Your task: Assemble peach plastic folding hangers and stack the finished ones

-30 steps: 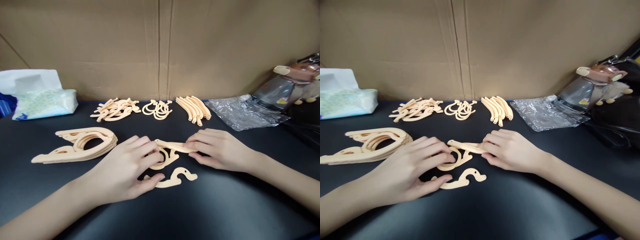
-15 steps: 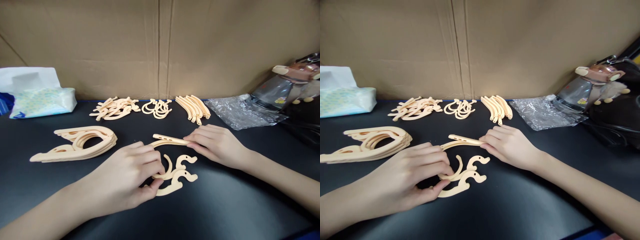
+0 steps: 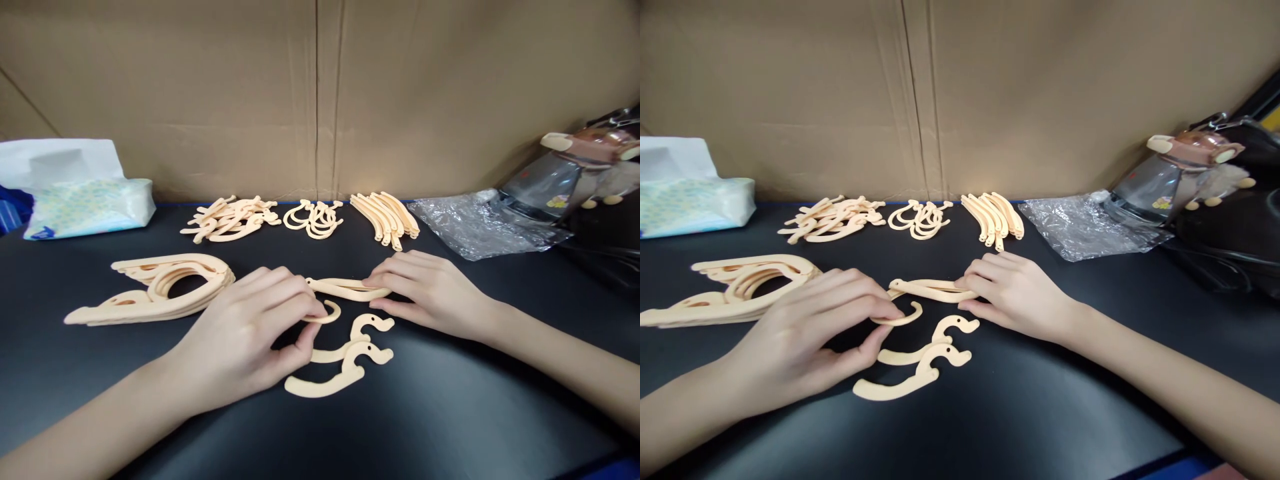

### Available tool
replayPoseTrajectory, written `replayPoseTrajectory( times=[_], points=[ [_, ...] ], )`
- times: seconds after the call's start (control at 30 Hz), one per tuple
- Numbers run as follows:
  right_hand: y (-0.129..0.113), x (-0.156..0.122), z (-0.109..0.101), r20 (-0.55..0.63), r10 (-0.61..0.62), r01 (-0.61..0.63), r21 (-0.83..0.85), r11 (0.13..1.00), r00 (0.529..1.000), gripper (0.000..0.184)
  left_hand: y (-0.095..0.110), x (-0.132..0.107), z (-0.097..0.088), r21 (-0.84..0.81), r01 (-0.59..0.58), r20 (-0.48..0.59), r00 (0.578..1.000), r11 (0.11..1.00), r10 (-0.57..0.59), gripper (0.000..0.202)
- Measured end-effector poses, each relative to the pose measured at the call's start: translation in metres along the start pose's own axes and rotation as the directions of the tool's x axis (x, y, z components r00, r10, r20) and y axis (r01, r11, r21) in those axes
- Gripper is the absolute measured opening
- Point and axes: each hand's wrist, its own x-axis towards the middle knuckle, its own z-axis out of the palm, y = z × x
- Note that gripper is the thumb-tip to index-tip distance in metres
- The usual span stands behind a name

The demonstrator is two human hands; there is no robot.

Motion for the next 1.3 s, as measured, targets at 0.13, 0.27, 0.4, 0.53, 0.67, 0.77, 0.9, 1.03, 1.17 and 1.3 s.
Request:
replayPoseTrajectory(
  times=[0.13, 0.27, 0.4, 0.53, 0.67, 0.77, 0.9, 1.03, 1.17, 1.3],
  points=[
    [-0.007, 0.003, -0.003, -0.009, 0.055, -0.053, 0.141, 0.989, 0.998, 0.023, 0.002, 0.002, -0.003, -0.113, 0.182, -0.082, 0.978, 0.977, -0.192, 0.013],
    [-0.025, 0.007, -0.008, -0.031, 0.233, -0.193, 0.459, 0.867, 0.972, 0.023, 0.007, 0.009, 0.000, -0.473, 0.476, 0.008, 0.844, 0.741, -0.537, 0.016],
    [-0.040, 0.009, -0.007, 0.013, 0.332, -0.272, 0.601, 0.751, 0.943, 0.036, 0.012, 0.015, 0.007, -0.702, 0.596, 0.250, 0.719, 0.390, -0.648, 0.022],
    [-0.045, 0.011, -0.007, 0.056, 0.318, -0.282, 0.624, 0.729, 0.946, 0.038, 0.014, 0.015, 0.012, -0.781, 0.583, 0.339, 0.698, 0.226, -0.630, 0.022],
    [-0.044, 0.011, -0.012, 0.006, 0.196, -0.161, 0.600, 0.784, 0.981, 0.029, 0.013, 0.014, 0.012, -0.814, 0.553, 0.348, 0.711, 0.180, -0.611, 0.021],
    [-0.043, 0.011, -0.013, -0.014, 0.144, -0.105, 0.615, 0.782, 0.989, 0.032, 0.014, 0.013, 0.013, -0.819, 0.549, 0.368, 0.727, 0.169, -0.580, 0.020],
    [-0.043, 0.012, -0.011, -0.026, 0.103, -0.063, 0.644, 0.763, 0.994, 0.030, 0.021, 0.011, 0.016, -0.804, 0.566, 0.410, 0.749, 0.181, -0.520, 0.018],
    [-0.041, 0.010, -0.011, 0.008, 0.182, -0.139, 0.680, 0.720, 0.983, 0.014, 0.024, 0.007, 0.015, -0.730, 0.521, 0.310, 0.829, 0.441, -0.466, 0.012],
    [-0.031, 0.009, -0.016, -0.025, 0.357, -0.237, 0.705, 0.669, 0.934, 0.018, 0.009, 0.003, 0.008, -0.175, 0.274, -0.022, 0.959, 0.946, -0.282, 0.013],
    [-0.018, 0.010, -0.014, -0.033, 0.549, -0.284, 0.829, 0.482, 0.835, 0.030, -0.008, 0.002, 0.008, 0.174, 0.104, -0.055, 0.994, 0.979, -0.096, 0.020]
  ],
)
